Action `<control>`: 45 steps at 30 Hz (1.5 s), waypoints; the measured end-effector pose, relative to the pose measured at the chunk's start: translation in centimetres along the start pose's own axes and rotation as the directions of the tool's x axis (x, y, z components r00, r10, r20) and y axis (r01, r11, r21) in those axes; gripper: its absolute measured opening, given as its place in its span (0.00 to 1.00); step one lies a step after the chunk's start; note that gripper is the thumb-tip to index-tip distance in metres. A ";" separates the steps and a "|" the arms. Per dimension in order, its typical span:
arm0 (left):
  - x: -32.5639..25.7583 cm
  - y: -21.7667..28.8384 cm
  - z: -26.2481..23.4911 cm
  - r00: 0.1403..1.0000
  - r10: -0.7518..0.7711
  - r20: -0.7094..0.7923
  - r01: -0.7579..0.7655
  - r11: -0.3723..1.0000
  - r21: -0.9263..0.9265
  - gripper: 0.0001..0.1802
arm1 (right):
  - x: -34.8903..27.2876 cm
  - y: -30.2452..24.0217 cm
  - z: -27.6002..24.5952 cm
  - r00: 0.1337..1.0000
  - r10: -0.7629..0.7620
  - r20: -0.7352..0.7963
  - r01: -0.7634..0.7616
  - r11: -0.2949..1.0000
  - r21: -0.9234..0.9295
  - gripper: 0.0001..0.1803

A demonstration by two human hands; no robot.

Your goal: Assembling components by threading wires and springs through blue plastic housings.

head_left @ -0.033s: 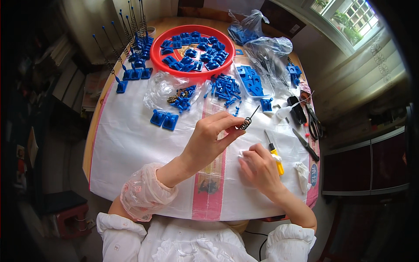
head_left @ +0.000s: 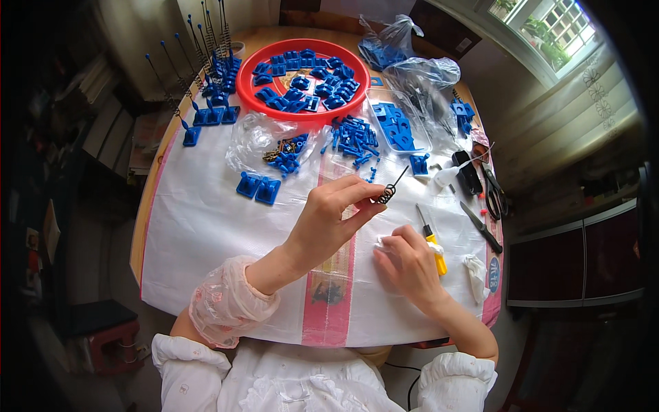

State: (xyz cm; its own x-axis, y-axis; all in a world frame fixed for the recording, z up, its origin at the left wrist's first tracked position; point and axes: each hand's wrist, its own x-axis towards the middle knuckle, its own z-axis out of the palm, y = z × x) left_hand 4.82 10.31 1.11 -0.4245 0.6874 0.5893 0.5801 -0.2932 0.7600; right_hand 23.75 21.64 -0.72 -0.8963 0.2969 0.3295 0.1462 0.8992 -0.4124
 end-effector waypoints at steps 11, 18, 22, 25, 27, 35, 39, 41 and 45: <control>0.1 0.1 0.0 1.000 -0.009 0.006 0.009 1.000 -0.019 0.13 | 1.5 0.8 0.3 0.967 0.247 0.059 -0.251 0.898 0.362 0.08; 0.1 0.1 0.1 1.000 -0.010 0.004 0.010 1.000 -0.022 0.13 | 1.6 0.8 0.7 0.994 0.105 -0.010 -0.102 0.981 0.164 0.06; 0.1 0.2 0.1 1.000 -0.001 0.001 0.001 1.000 -0.023 0.13 | 1.9 0.7 0.7 1.000 -0.017 -0.008 0.018 0.998 0.055 0.07; 0.1 0.2 0.1 1.000 -0.001 0.002 0.001 1.000 -0.024 0.13 | 2.4 1.2 0.3 0.988 -0.152 -0.008 0.151 0.986 -0.074 0.08; 0.1 0.1 0.2 1.000 0.004 -0.003 -0.004 1.000 -0.028 0.13 | 2.4 1.7 0.4 0.973 -0.227 0.031 0.229 0.958 -0.171 0.10; 0.1 0.0 0.1 1.000 -0.006 0.001 0.006 1.000 -0.015 0.13 | 1.5 0.1 0.2 0.993 -0.103 0.053 0.103 0.995 0.009 0.10; 0.2 0.1 0.1 1.000 0.008 -0.003 -0.008 1.000 -0.008 0.13 | 1.5 1.3 0.6 0.999 0.026 0.032 -0.032 0.979 0.201 0.08; 0.2 0.1 0.0 1.000 -0.014 0.004 0.014 1.000 -0.010 0.13 | 2.0 1.5 0.4 0.990 0.117 0.077 -0.135 0.945 0.298 0.08; 0.2 0.0 0.0 1.000 -0.009 0.009 0.009 1.000 -0.004 0.13 | 2.9 1.2 -0.2 0.955 0.268 0.127 -0.296 0.893 0.340 0.09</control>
State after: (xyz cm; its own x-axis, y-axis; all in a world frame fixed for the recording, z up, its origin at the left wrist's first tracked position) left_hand 4.74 10.46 1.17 -0.4236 0.6959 0.5799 0.5736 -0.2895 0.7663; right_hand 21.41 23.66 -0.06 -0.8699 0.4838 0.0958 0.2537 0.6056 -0.7543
